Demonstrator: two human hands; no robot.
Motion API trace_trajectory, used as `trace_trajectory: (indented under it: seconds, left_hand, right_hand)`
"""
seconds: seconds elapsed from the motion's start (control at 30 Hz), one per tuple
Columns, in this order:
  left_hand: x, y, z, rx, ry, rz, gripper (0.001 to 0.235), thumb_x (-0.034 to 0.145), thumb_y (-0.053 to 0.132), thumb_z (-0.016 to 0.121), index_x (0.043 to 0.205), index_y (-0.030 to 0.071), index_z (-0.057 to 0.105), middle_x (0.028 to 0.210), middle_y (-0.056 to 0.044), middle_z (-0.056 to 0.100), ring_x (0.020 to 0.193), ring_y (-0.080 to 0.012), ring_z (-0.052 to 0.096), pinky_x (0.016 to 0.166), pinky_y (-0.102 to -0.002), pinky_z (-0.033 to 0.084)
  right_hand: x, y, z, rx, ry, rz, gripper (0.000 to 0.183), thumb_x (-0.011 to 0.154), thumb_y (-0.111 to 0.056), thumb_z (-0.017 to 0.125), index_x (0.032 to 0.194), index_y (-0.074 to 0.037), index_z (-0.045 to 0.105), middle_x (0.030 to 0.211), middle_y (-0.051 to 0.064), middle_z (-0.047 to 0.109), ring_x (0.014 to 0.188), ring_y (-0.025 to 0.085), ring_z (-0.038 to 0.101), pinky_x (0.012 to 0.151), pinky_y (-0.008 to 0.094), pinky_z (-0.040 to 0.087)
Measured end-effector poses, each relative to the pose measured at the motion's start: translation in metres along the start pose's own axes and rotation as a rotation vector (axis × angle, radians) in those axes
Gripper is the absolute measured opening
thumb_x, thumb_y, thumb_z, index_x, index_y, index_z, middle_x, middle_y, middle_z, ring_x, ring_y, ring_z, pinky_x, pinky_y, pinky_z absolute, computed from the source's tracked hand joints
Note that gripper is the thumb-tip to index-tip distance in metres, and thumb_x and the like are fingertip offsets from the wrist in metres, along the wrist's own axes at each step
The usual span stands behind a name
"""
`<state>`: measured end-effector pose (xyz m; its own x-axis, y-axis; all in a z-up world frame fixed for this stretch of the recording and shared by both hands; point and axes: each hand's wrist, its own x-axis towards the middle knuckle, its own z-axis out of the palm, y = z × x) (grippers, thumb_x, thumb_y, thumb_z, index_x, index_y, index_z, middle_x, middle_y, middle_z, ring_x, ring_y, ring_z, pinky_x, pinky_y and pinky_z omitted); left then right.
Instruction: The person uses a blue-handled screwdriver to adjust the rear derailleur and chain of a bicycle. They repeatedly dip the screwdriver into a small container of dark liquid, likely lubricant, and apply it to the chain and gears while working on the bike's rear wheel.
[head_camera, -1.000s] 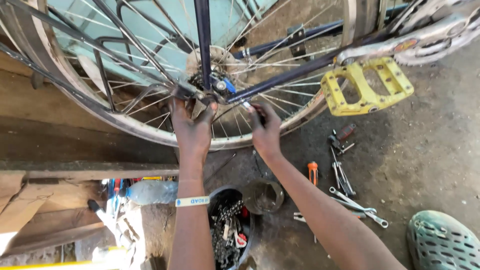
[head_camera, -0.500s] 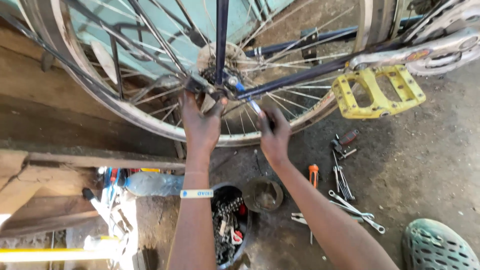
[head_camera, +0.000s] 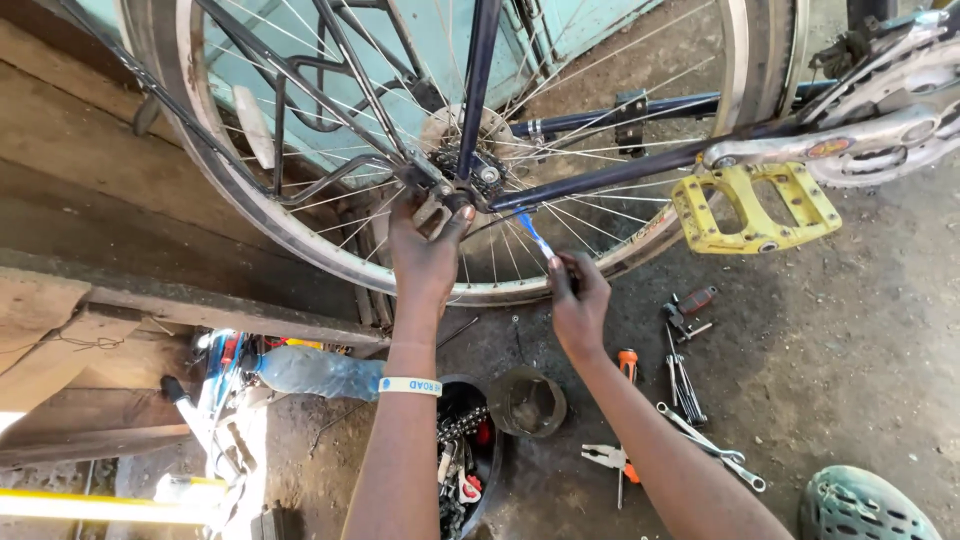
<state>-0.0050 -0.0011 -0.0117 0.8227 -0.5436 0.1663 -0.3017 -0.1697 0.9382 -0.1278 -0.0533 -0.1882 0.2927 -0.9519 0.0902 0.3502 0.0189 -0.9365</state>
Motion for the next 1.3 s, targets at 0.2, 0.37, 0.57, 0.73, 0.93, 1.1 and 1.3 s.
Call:
trace_trajectory:
  seconds: [0.2, 0.37, 0.57, 0.73, 0.93, 1.1, 1.3]
  left_hand:
    - [-0.002, -0.01, -0.009, 0.192, 0.03, 0.14, 0.093, 0.079, 0.005, 0.089, 0.153, 0.007, 0.033, 0.152, -0.025, 0.036, 0.137, -0.0557, 0.042, 0.106, -0.074, 0.044]
    - [-0.001, 0.005, -0.015, 0.176, -0.034, 0.111, 0.087, 0.088, 0.011, 0.083, 0.157, 0.009, 0.032, 0.158, -0.02, 0.029, 0.141, -0.0537, 0.034, 0.109, -0.074, 0.042]
    - [0.003, -0.001, -0.014, 0.201, -0.036, 0.07, 0.085, 0.088, 0.012, 0.085, 0.157, 0.012, 0.035, 0.158, -0.015, 0.029, 0.142, -0.0512, 0.034, 0.109, -0.071, 0.044]
    - [0.0, 0.012, -0.013, 0.195, -0.023, 0.108, 0.081, 0.085, 0.009, 0.086, 0.152, 0.008, 0.041, 0.15, -0.016, 0.037, 0.139, -0.0499, 0.041, 0.109, -0.068, 0.047]
    - [0.003, 0.012, -0.011, 0.177, -0.003, 0.12, 0.079, 0.078, 0.01, 0.091, 0.145, 0.009, 0.05, 0.142, -0.012, 0.043, 0.137, -0.0444, 0.046, 0.105, -0.067, 0.048]
    - [0.007, 0.004, -0.006, 0.112, -0.018, 0.105, 0.081, 0.087, 0.007, 0.086, 0.153, 0.011, 0.04, 0.158, -0.015, 0.03, 0.146, -0.0467, 0.032, 0.115, -0.066, 0.042]
    - [-0.001, 0.018, -0.004, 0.126, -0.028, 0.068, 0.087, 0.087, 0.008, 0.086, 0.157, 0.013, 0.034, 0.161, -0.016, 0.025, 0.149, -0.0467, 0.027, 0.118, -0.065, 0.039]
  right_hand:
    - [0.051, -0.049, 0.044, 0.097, -0.073, -0.092, 0.012, 0.105, -0.006, 0.061, 0.11, -0.009, 0.072, 0.08, 0.009, 0.069, 0.079, 0.016, 0.065, 0.072, 0.038, 0.052]
    - [0.029, -0.026, 0.025, 0.065, -0.051, -0.027, 0.012, 0.106, -0.008, 0.061, 0.11, -0.009, 0.073, 0.084, 0.009, 0.07, 0.08, 0.016, 0.063, 0.075, 0.039, 0.051]
    - [0.025, -0.039, 0.03, 0.027, -0.002, -0.028, 0.01, 0.106, -0.008, 0.063, 0.11, -0.008, 0.071, 0.082, 0.01, 0.068, 0.08, 0.016, 0.063, 0.074, 0.038, 0.052]
    - [0.042, -0.04, 0.042, 0.061, -0.001, -0.068, 0.015, 0.105, -0.005, 0.061, 0.114, -0.009, 0.072, 0.08, 0.009, 0.067, 0.08, 0.017, 0.066, 0.07, 0.038, 0.053]
    - [-0.011, -0.025, -0.029, -0.123, 0.059, 0.113, 0.016, 0.109, -0.019, 0.061, 0.115, -0.008, 0.071, 0.09, 0.014, 0.072, 0.083, 0.022, 0.066, 0.072, 0.043, 0.053]
    - [-0.027, -0.073, -0.077, -0.401, -0.423, 0.133, 0.008, 0.09, -0.012, 0.075, 0.095, -0.016, 0.08, 0.068, 0.007, 0.077, 0.072, 0.019, 0.073, 0.072, 0.034, 0.055]
    - [-0.005, -0.157, -0.062, -1.198, -1.048, 0.161, 0.015, 0.09, -0.034, 0.07, 0.094, -0.025, 0.081, 0.084, 0.004, 0.081, 0.085, 0.035, 0.076, 0.079, 0.045, 0.059]
